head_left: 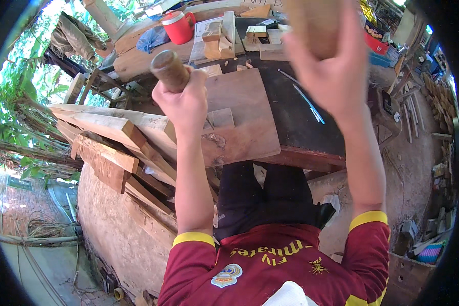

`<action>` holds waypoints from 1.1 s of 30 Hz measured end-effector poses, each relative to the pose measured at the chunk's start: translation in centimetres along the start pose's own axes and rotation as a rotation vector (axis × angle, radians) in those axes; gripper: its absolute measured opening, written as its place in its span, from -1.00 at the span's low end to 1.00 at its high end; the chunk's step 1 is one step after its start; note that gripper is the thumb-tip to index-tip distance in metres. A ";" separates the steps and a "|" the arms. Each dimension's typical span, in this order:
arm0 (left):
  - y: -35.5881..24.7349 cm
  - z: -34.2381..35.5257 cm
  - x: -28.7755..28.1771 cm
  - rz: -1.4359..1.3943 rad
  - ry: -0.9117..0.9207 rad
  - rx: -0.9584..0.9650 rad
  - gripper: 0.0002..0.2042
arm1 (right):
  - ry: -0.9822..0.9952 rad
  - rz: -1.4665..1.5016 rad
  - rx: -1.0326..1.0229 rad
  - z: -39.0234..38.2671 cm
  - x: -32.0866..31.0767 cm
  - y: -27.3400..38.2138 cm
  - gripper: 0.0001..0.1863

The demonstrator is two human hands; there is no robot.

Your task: The person uses a chisel and a wooden mallet to carve a rectangular piece of wood on a workbench. They repeatedly strike the chisel to remove wood shavings, occasionally pausing to inspect the carved surface and reposition the wood.

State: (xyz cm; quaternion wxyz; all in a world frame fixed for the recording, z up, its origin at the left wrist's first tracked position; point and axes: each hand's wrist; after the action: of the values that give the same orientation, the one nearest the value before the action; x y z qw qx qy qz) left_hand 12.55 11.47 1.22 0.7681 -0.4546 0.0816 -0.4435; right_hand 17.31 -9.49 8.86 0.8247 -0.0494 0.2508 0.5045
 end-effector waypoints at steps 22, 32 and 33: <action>-0.6 -3.5 4.7 0.380 0.453 0.131 -0.85 | 0.063 -0.060 0.576 -16.2 -6.9 -4.6 -0.24; 0.2 -4.2 5.3 0.429 0.541 0.131 -0.85 | -0.265 0.078 0.854 -20.1 -8.6 -4.7 -0.23; 0.2 -4.2 5.2 0.424 0.544 0.127 -0.85 | -0.277 0.093 0.853 -20.1 -9.1 -5.0 -0.23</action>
State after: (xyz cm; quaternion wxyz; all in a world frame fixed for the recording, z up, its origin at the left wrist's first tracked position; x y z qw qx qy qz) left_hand 13.56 4.94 0.14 0.8200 -0.2441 0.3483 -0.3830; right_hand 10.99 -26.01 -5.23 0.7735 0.3741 0.3258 0.3945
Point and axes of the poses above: each hand's wrist, its own z-axis towards the middle knuckle, its own x-axis out of the palm, y = z × x, and after that the axes turned 5 degrees about -z, right-handed
